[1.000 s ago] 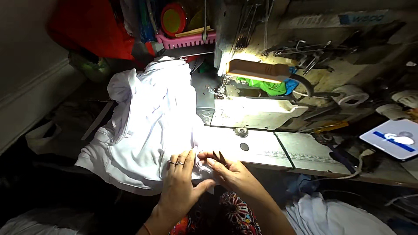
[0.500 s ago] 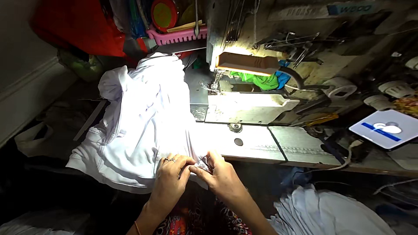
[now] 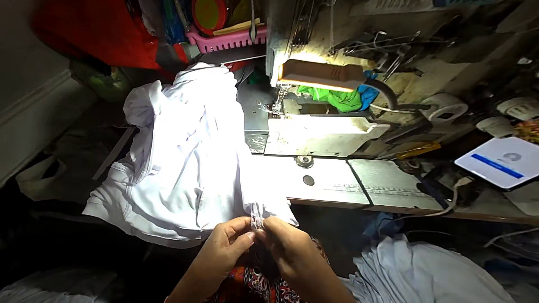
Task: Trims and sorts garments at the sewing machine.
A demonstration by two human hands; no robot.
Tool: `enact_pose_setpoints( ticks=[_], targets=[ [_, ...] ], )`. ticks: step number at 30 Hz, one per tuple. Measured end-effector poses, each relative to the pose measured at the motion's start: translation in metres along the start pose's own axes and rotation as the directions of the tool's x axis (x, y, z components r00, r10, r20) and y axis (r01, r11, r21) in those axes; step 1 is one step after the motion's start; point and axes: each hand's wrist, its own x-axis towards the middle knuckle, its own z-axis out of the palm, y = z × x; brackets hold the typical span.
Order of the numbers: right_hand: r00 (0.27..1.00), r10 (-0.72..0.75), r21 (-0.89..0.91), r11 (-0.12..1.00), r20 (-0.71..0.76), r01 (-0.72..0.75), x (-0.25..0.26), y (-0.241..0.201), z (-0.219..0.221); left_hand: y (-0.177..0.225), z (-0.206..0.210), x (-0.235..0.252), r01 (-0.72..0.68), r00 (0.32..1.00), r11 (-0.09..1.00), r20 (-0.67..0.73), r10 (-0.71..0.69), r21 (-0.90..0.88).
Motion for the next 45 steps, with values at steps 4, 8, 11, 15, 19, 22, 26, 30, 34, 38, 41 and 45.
enact_pose_setpoints(
  ticks=[4, 8, 11, 15, 19, 22, 26, 30, 34, 38, 41, 45],
  targets=[
    [0.997, -0.079, -0.175, 0.982, -0.020, 0.074, -0.001, -0.004, 0.006, 0.009, -0.003, 0.005, 0.036, 0.998, 0.981, 0.064, -0.024, -0.192],
    [0.990, -0.142, -0.319, 0.938, -0.001, 0.134, -0.001, -0.003, 0.012, 0.008, 0.003, 0.013, 0.053, 0.994, 0.974, -0.077, -0.072, -0.219],
    [0.986, -0.167, -0.293, 0.942, 0.017, 0.164, -0.002, 0.001, 0.013, 0.008, 0.008, 0.017, -0.010, 0.983, 0.995, -0.184, -0.010, -0.103],
    [0.999, -0.041, -0.016, 0.999, 0.000, 0.041, -0.002, 0.015, -0.009, 0.009, 0.001, 0.006, -0.122, 0.976, 0.991, -0.172, 0.130, 0.056],
    [0.998, -0.042, -0.070, 0.997, -0.036, 0.040, 0.001, 0.016, -0.017, 0.008, -0.006, -0.004, -0.212, 0.968, 0.966, -0.103, 0.228, 0.148],
    [0.985, -0.132, -0.229, 0.968, -0.111, 0.104, 0.007, 0.005, -0.008, 0.010, -0.006, -0.005, -0.285, 0.951, 0.935, -0.060, 0.304, 0.210],
    [0.962, -0.197, -0.298, 0.945, -0.189, 0.134, 0.022, -0.008, 0.001, 0.014, 0.002, -0.005, -0.331, 0.939, 0.906, -0.009, 0.345, 0.264],
    [0.964, -0.166, -0.277, 0.955, -0.206, 0.105, 0.037, 0.007, -0.004, 0.019, 0.005, -0.006, -0.354, 0.935, 0.881, 0.080, 0.347, 0.314],
    [0.964, -0.185, -0.285, 0.950, -0.192, 0.126, 0.033, 0.005, -0.006, 0.018, 0.004, -0.006, -0.341, 0.939, 0.895, 0.070, 0.336, 0.288],
    [0.956, -0.244, -0.331, 0.926, -0.163, 0.180, 0.027, -0.005, -0.004, 0.018, 0.008, -0.005, -0.345, 0.938, 0.899, 0.089, 0.334, 0.270],
    [0.950, -0.256, -0.354, 0.918, -0.178, 0.180, 0.029, -0.004, -0.004, 0.019, 0.009, -0.004, -0.370, 0.929, 0.872, 0.152, 0.338, 0.320],
    [0.966, -0.057, -0.234, 0.972, -0.251, -0.004, 0.030, 0.013, -0.015, 0.019, 0.004, -0.011, -0.411, 0.884, 0.833, 0.383, 0.267, 0.369]
  ],
)
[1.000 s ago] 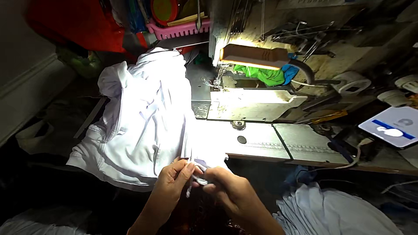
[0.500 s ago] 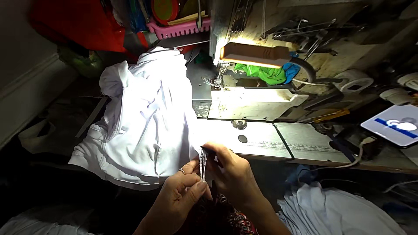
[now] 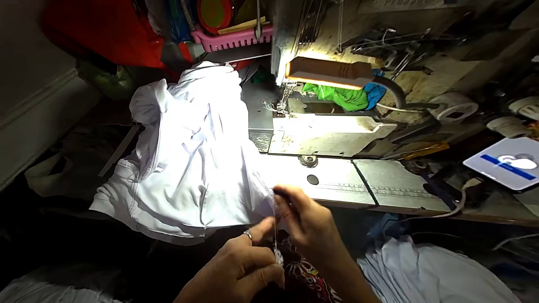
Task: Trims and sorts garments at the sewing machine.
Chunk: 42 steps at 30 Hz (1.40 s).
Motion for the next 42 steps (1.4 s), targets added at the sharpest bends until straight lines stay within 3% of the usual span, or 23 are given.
enact_pose_setpoints(
  ticks=[3, 6, 10, 13, 14, 15, 16, 17, 18, 19, 21, 24, 25, 27, 29, 30, 32, 35, 38, 40, 42],
  targets=[
    [0.959, 0.282, 0.163, 0.945, 0.023, -0.282, 0.006, 0.030, -0.018, -0.009, -0.012, -0.021, 0.052, 0.978, 0.993, 0.198, -0.072, 0.104],
    [0.897, 0.441, 0.350, 0.844, -0.018, -0.407, 0.009, 0.052, -0.032, -0.026, -0.026, -0.052, 0.249, 0.900, 0.907, 0.263, -0.346, 0.340],
    [0.909, 0.417, 0.404, 0.827, 0.028, -0.392, 0.002, 0.040, -0.035, -0.029, -0.037, -0.071, 0.507, 0.704, 0.709, 0.239, -0.668, 0.489],
    [0.932, 0.352, 0.457, 0.817, 0.089, -0.353, 0.000, 0.032, -0.030, -0.017, -0.046, -0.064, 0.631, 0.546, 0.474, 0.083, -0.834, 0.614],
    [0.938, 0.334, 0.443, 0.830, 0.094, -0.340, 0.000, 0.032, -0.028, -0.010, -0.050, -0.062, 0.649, 0.536, 0.430, 0.024, -0.844, 0.627],
    [0.947, 0.307, 0.409, 0.856, 0.092, -0.317, 0.000, 0.032, -0.026, -0.003, -0.052, -0.061, 0.643, 0.601, 0.450, -0.045, -0.798, 0.620],
    [0.958, 0.273, 0.369, 0.884, 0.092, -0.287, -0.001, 0.032, -0.023, 0.002, -0.052, -0.060, 0.603, 0.715, 0.508, -0.134, -0.686, 0.615],
    [0.964, 0.243, 0.306, 0.915, 0.107, -0.264, -0.001, 0.031, -0.021, 0.003, -0.048, -0.056, 0.546, 0.816, 0.563, -0.243, -0.524, 0.621],
    [0.966, 0.223, 0.210, 0.946, 0.127, -0.246, -0.001, 0.029, -0.018, 0.001, -0.042, -0.046, 0.495, 0.869, 0.583, -0.358, -0.341, 0.644],
    [0.968, 0.203, 0.089, 0.972, 0.146, -0.218, 0.000, 0.026, -0.013, -0.003, -0.036, -0.032, 0.457, 0.880, 0.578, -0.440, -0.181, 0.676],
    [0.976, 0.153, -0.099, 0.985, 0.152, -0.139, 0.002, 0.024, -0.002, -0.017, -0.025, -0.001, 0.405, 0.869, 0.558, -0.494, 0.011, 0.725],
    [0.978, 0.205, -0.046, 0.978, 0.038, -0.203, 0.013, 0.044, -0.001, -0.045, -0.013, 0.032, 0.345, 0.860, 0.566, -0.494, 0.128, 0.749],
    [0.966, 0.260, 0.015, 0.966, 0.001, -0.260, 0.019, 0.053, -0.008, -0.049, -0.013, 0.037, 0.332, 0.848, 0.606, -0.510, 0.145, 0.723],
    [0.924, 0.375, 0.111, 0.924, -0.075, -0.366, 0.023, 0.068, -0.027, -0.045, -0.019, 0.039, 0.328, 0.825, 0.772, -0.563, 0.047, 0.544],
    [0.884, 0.448, 0.172, 0.889, -0.133, -0.424, 0.022, 0.071, -0.040, -0.035, -0.029, 0.037, 0.304, 0.815, 0.937, -0.555, -0.163, 0.171],
    [0.876, 0.463, 0.229, 0.875, -0.138, -0.427, 0.019, 0.066, -0.042, -0.031, -0.033, 0.037, 0.269, 0.817, 0.963, -0.523, -0.243, -0.026],
    [0.907, 0.417, 0.361, 0.856, -0.060, -0.370, 0.012, 0.048, -0.041, -0.024, -0.035, 0.038, 0.184, 0.827, 0.951, -0.484, -0.287, -0.250],
    [0.979, 0.176, 0.480, 0.853, 0.101, -0.203, 0.006, 0.017, -0.024, -0.017, -0.029, 0.048, 0.091, 0.832, 0.914, -0.474, -0.288, -0.395],
    [0.994, 0.026, 0.408, 0.911, 0.107, -0.068, 0.010, -0.005, -0.002, -0.014, -0.025, 0.056, 0.072, 0.849, 0.900, -0.448, -0.281, -0.429],
    [0.997, 0.022, 0.404, 0.913, 0.076, -0.051, 0.015, -0.004, 0.004, -0.016, -0.028, 0.057, 0.055, 0.853, 0.917, -0.460, -0.248, -0.394],
    [0.992, 0.101, 0.486, 0.865, 0.073, -0.124, 0.020, 0.000, 0.000, -0.017, -0.037, 0.054, 0.051, 0.829, 0.934, -0.506, -0.238, -0.354]
  ],
)
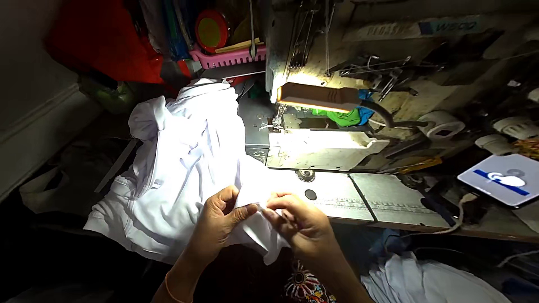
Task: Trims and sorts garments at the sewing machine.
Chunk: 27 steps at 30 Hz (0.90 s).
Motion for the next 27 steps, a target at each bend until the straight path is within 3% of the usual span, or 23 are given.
enact_pose_setpoints(
  ticks=[3, 5, 7, 9, 10, 12, 15, 17, 19, 21, 23, 25, 27],
  targets=[
    [0.957, 0.283, 0.297, 0.922, -0.071, -0.250, 0.008, -0.007, -0.010, 0.005, -0.010, -0.001, 0.021, 0.999, 0.998, -0.043, -0.024, -0.058],
    [0.892, 0.450, 0.575, 0.740, -0.038, -0.349, 0.013, -0.009, -0.011, 0.013, -0.011, -0.002, 0.080, 0.992, 0.982, -0.088, -0.096, -0.170],
    [0.861, 0.508, 0.747, 0.562, 0.027, -0.355, 0.016, -0.007, -0.009, 0.024, -0.011, -0.001, 0.105, 0.978, 0.968, -0.152, -0.142, -0.230],
    [0.867, 0.494, 0.809, 0.483, 0.064, -0.335, 0.018, -0.006, -0.007, 0.032, -0.017, 0.000, 0.090, 0.971, 0.973, -0.200, -0.133, -0.211],
    [0.879, 0.472, 0.800, 0.500, 0.069, -0.331, 0.018, -0.005, -0.007, 0.034, -0.022, 0.001, 0.083, 0.973, 0.982, -0.200, -0.118, -0.172],
    [0.917, 0.391, 0.687, 0.646, 0.076, -0.332, 0.017, -0.003, -0.008, 0.037, -0.028, 0.002, 0.067, 0.977, 0.996, -0.200, -0.076, -0.055],
    [0.979, 0.202, 0.235, 0.952, 0.001, -0.197, 0.018, 0.001, -0.006, 0.034, -0.032, 0.003, 0.032, 0.979, 0.996, -0.204, -0.015, 0.080],
    [0.993, 0.105, 0.029, 0.994, -0.045, -0.104, 0.021, 0.006, -0.004, 0.032, -0.032, 0.004, 0.032, 0.981, 0.997, -0.192, -0.019, 0.065],
    [0.985, 0.158, 0.123, 0.981, -0.067, -0.149, 0.023, 0.004, -0.004, 0.031, -0.029, 0.004, 0.071, 0.978, 0.995, -0.192, -0.082, -0.065],
    [0.950, 0.313, 0.408, 0.867, 0.003, -0.287, 0.023, 0.000, -0.008, 0.033, -0.024, 0.005, 0.122, 0.966, 0.962, -0.193, -0.172, -0.246],
    [0.902, 0.417, 0.648, 0.658, 0.111, -0.384, 0.025, -0.003, -0.011, 0.037, -0.022, 0.007, 0.138, 0.960, 0.932, -0.187, -0.209, -0.334],
    [0.849, 0.499, 0.770, 0.468, 0.174, -0.433, 0.028, -0.007, -0.011, 0.038, -0.024, 0.008, 0.121, 0.963, 0.950, -0.197, -0.182, -0.286],
    [0.833, 0.518, 0.821, 0.378, 0.197, -0.429, 0.030, -0.007, -0.011, 0.037, -0.030, 0.009, 0.111, 0.975, 0.977, -0.171, -0.142, -0.180]
  ],
)
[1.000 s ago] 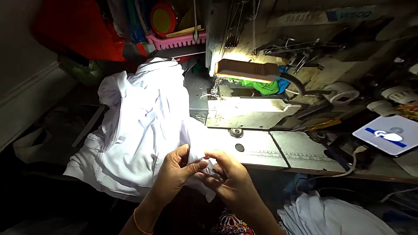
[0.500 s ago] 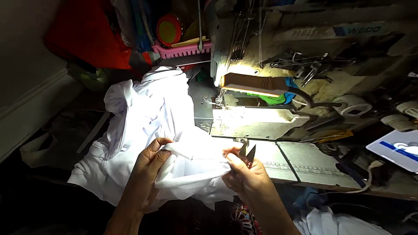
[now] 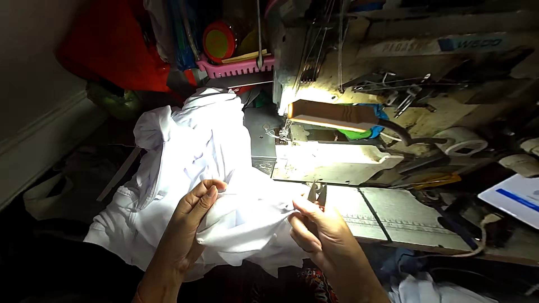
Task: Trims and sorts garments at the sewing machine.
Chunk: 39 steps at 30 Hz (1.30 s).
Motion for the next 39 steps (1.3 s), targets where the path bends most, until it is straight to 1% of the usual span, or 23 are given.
enact_pose_setpoints(
  ticks=[3, 4, 6, 8, 10, 13, 14, 16, 17, 19, 21, 23, 24, 26, 28, 30, 32, 33, 34, 35, 36, 37, 39],
  targets=[
    [0.995, -0.097, 0.029, 0.995, 0.021, 0.097, 0.005, 0.000, -0.001, 0.000, -0.009, 0.001, -0.091, 0.996, 0.987, 0.032, 0.088, 0.131],
    [0.989, -0.145, -0.012, 0.989, 0.021, 0.145, 0.006, 0.001, -0.001, 0.000, -0.011, 0.000, -0.142, 0.989, 0.976, 0.060, 0.134, 0.167],
    [0.967, -0.238, -0.214, 0.943, 0.094, 0.253, 0.005, 0.003, -0.004, 0.002, -0.016, 0.000, -0.275, 0.956, 0.926, 0.172, 0.236, 0.257],
    [0.921, -0.337, -0.459, 0.798, 0.198, 0.391, 0.005, 0.002, -0.005, 0.005, -0.018, -0.001, -0.379, 0.923, 0.832, 0.228, 0.310, 0.404],
    [0.854, -0.437, -0.632, 0.584, 0.283, 0.508, 0.006, 0.001, 0.000, 0.009, -0.016, -0.005, -0.419, 0.907, 0.703, 0.225, 0.357, 0.574],
    [0.760, -0.557, -0.785, 0.281, 0.335, 0.552, 0.007, 0.002, 0.003, 0.017, -0.009, -0.010, -0.456, 0.855, 0.465, 0.228, 0.466, 0.759],
    [0.740, -0.577, -0.803, 0.227, 0.345, 0.551, 0.008, 0.002, 0.003, 0.019, -0.007, -0.009, -0.469, 0.822, 0.361, 0.248, 0.513, 0.806],
    [0.724, -0.593, -0.810, 0.195, 0.352, 0.553, 0.009, 0.001, 0.001, 0.024, -0.006, -0.004, -0.479, 0.772, 0.197, 0.304, 0.558, 0.856],
    [0.729, -0.593, -0.811, 0.205, 0.342, 0.548, 0.009, 0.000, 0.000, 0.027, -0.006, 0.002, -0.484, 0.767, 0.155, 0.333, 0.548, 0.861],
    [0.758, -0.579, -0.816, 0.255, 0.300, 0.518, 0.011, -0.002, -0.002, 0.034, -0.002, 0.021, -0.503, 0.794, 0.155, 0.384, 0.472, 0.850],
    [0.840, -0.495, -0.810, 0.387, 0.221, 0.440, 0.016, -0.002, -0.006, 0.038, 0.010, 0.050, -0.522, 0.826, 0.261, 0.406, 0.390, 0.812],
    [0.950, -0.307, -0.769, 0.591, 0.062, 0.241, 0.022, -0.003, -0.011, 0.035, 0.028, 0.083, -0.502, 0.861, 0.386, 0.403, 0.311, 0.774],
    [0.979, -0.201, -0.716, 0.688, -0.032, 0.118, 0.027, -0.004, -0.014, 0.033, 0.036, 0.099, -0.507, 0.861, 0.410, 0.425, 0.280, 0.758],
    [0.985, -0.021, -0.492, 0.868, -0.174, -0.069, 0.037, -0.006, -0.019, 0.028, 0.058, 0.127, -0.478, 0.877, 0.350, 0.413, 0.246, 0.806],
    [0.969, 0.041, -0.265, 0.958, -0.242, -0.107, 0.046, -0.006, -0.024, 0.033, 0.082, 0.137, -0.377, 0.926, 0.268, 0.353, 0.132, 0.887],
    [0.960, 0.049, -0.107, 0.991, -0.275, -0.081, 0.052, -0.008, -0.025, 0.044, 0.102, 0.132, -0.342, 0.939, 0.188, 0.341, 0.035, 0.921],
    [0.959, 0.058, -0.009, 0.998, -0.277, -0.063, 0.058, -0.008, -0.021, 0.040, 0.115, 0.148, -0.405, 0.914, 0.060, 0.405, 0.006, 0.912],
    [0.959, 0.059, 0.018, 0.998, -0.278, -0.056, 0.060, -0.008, -0.019, 0.021, 0.110, 0.173, -0.477, 0.878, 0.012, 0.476, 0.049, 0.879],
    [0.959, 0.053, 0.033, 0.998, -0.280, -0.046, 0.062, -0.008, -0.016, -0.025, 0.092, 0.216, -0.610, 0.742, -0.056, 0.594, 0.310, 0.791],
    [0.958, 0.044, 0.037, 0.999, -0.284, -0.034, 0.065, -0.007, -0.014, -0.045, 0.090, 0.244, -0.574, 0.780, -0.022, 0.555, 0.289, 0.818],
    [0.958, 0.032, 0.041, 0.999, -0.284, -0.021, 0.066, -0.006, -0.013, -0.051, 0.094, 0.260, -0.482, 0.865, 0.036, 0.469, 0.179, 0.875],
    [0.958, 0.021, 0.045, 0.999, -0.285, -0.008, 0.068, -0.005, -0.013, -0.053, 0.099, 0.269, -0.397, 0.916, 0.074, 0.389, 0.101, 0.915],
    [0.955, 0.008, 0.042, 0.999, -0.296, 0.005, 0.069, -0.003, -0.014, -0.055, 0.102, 0.272, -0.359, 0.931, 0.056, 0.352, 0.099, 0.932]
  ],
)
